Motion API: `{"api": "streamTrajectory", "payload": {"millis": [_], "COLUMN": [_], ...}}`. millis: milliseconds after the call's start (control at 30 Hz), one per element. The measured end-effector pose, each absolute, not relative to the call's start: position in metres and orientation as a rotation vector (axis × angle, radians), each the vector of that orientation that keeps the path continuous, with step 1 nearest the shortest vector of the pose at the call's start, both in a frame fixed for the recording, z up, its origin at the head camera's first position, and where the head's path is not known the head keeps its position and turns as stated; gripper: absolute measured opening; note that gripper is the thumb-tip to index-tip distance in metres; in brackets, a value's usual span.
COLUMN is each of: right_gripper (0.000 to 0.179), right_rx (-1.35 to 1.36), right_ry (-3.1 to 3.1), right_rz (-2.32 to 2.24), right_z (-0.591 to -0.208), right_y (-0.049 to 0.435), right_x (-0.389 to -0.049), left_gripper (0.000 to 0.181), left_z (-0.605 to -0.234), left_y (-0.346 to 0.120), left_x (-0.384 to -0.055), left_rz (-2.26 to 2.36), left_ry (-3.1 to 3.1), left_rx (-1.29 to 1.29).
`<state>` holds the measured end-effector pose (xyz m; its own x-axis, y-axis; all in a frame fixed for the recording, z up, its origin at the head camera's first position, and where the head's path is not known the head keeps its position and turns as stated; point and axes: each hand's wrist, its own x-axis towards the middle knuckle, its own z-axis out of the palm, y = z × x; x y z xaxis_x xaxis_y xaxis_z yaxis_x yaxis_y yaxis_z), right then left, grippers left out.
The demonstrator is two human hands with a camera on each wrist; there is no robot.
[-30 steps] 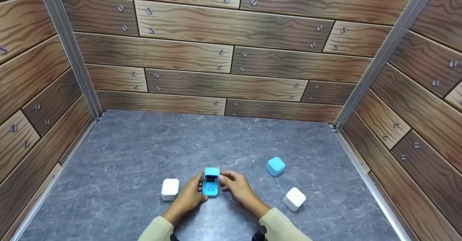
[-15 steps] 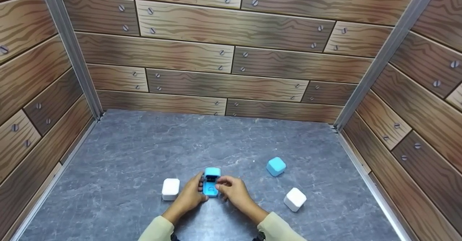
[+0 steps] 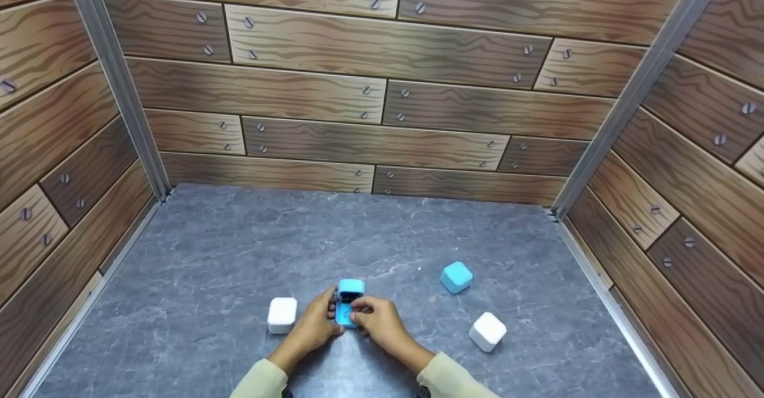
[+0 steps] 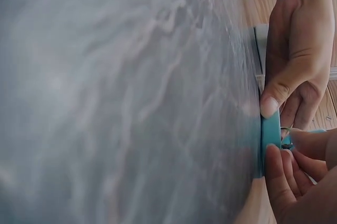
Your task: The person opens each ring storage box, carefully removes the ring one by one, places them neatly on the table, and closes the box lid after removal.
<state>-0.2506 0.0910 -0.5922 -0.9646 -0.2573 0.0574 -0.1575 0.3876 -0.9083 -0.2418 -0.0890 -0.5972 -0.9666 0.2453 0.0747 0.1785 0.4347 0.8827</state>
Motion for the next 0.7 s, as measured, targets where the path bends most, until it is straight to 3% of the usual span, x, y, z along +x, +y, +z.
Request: {"api": "streamTrajectory", "payload": {"millis": [700], "right_gripper": [0.004], "right_rx": [-0.382], "right_ry": [2.576], "right_rz": [-1.627], "right_z": [-0.5933], "right_y": [0.0855], "right_x": [-0.2494], "left_gripper": [0.089], "left_z": [-0.5972], "left_y": [-0.0906], "left_x": [-0.2422], "left_rz": [1.577], "left_ry": [2.581], "left_rx": [0.381]}}
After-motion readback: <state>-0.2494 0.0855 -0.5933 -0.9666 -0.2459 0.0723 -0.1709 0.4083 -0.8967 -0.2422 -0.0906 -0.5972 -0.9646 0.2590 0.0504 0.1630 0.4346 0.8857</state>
